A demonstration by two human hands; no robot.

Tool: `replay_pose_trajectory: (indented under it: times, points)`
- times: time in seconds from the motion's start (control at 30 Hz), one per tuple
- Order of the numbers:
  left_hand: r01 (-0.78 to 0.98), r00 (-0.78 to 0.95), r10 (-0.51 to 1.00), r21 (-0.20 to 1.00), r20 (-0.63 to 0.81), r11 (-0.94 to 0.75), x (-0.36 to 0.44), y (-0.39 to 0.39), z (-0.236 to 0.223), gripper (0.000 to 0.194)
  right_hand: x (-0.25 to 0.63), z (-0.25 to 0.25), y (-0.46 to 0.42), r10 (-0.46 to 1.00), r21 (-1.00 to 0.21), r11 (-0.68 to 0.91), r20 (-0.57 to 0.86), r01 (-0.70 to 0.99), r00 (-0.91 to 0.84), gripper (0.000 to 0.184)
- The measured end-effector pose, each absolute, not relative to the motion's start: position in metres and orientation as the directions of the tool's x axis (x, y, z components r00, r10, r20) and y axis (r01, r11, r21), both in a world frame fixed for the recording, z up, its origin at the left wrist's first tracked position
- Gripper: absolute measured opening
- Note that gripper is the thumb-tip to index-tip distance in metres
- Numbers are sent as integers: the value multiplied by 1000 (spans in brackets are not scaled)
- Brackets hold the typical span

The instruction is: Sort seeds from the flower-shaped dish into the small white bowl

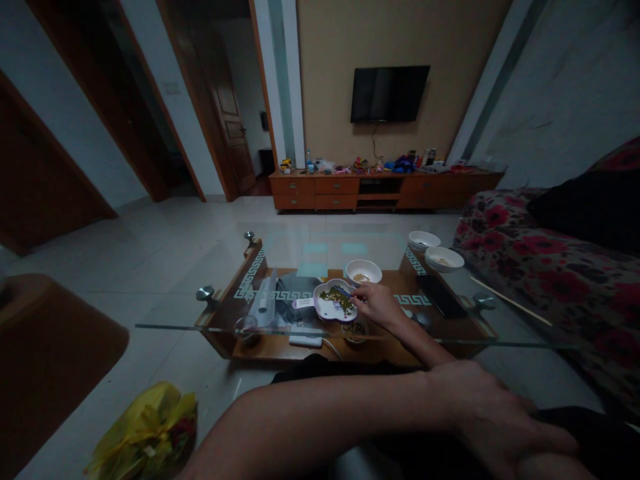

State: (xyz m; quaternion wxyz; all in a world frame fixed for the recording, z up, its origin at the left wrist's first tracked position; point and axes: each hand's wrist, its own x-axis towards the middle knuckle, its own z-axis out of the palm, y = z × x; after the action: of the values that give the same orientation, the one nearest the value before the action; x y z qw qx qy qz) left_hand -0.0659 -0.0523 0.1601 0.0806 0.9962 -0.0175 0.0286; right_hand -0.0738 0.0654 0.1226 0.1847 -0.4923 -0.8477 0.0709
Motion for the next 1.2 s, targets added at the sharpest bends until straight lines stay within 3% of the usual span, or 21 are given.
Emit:
replay_pose_trajectory:
  times: [0.07,0.17,0.53,0.73,1.2]
  points:
    - [-35,999,-33,182,13,-983,-65,-49,159,58,-74,121,67,864,-320,501,242,804,-442,21]
    - [-33,996,-23,120,88,-992,-70,-49,157,49,-77,121,69,858,-312,512,229,800,-459,22]
    - [81,914,48,-65,403,-995,-102,-62,138,54,-104,112,62,831,-192,556,129,809,-540,23]
    - [104,893,24,-154,449,-983,-110,-65,132,56,-112,113,62,870,-146,491,125,859,-477,24]
    - [98,874,43,-90,484,-991,-107,-63,131,55,-108,101,69,867,-176,499,96,849,-490,21]
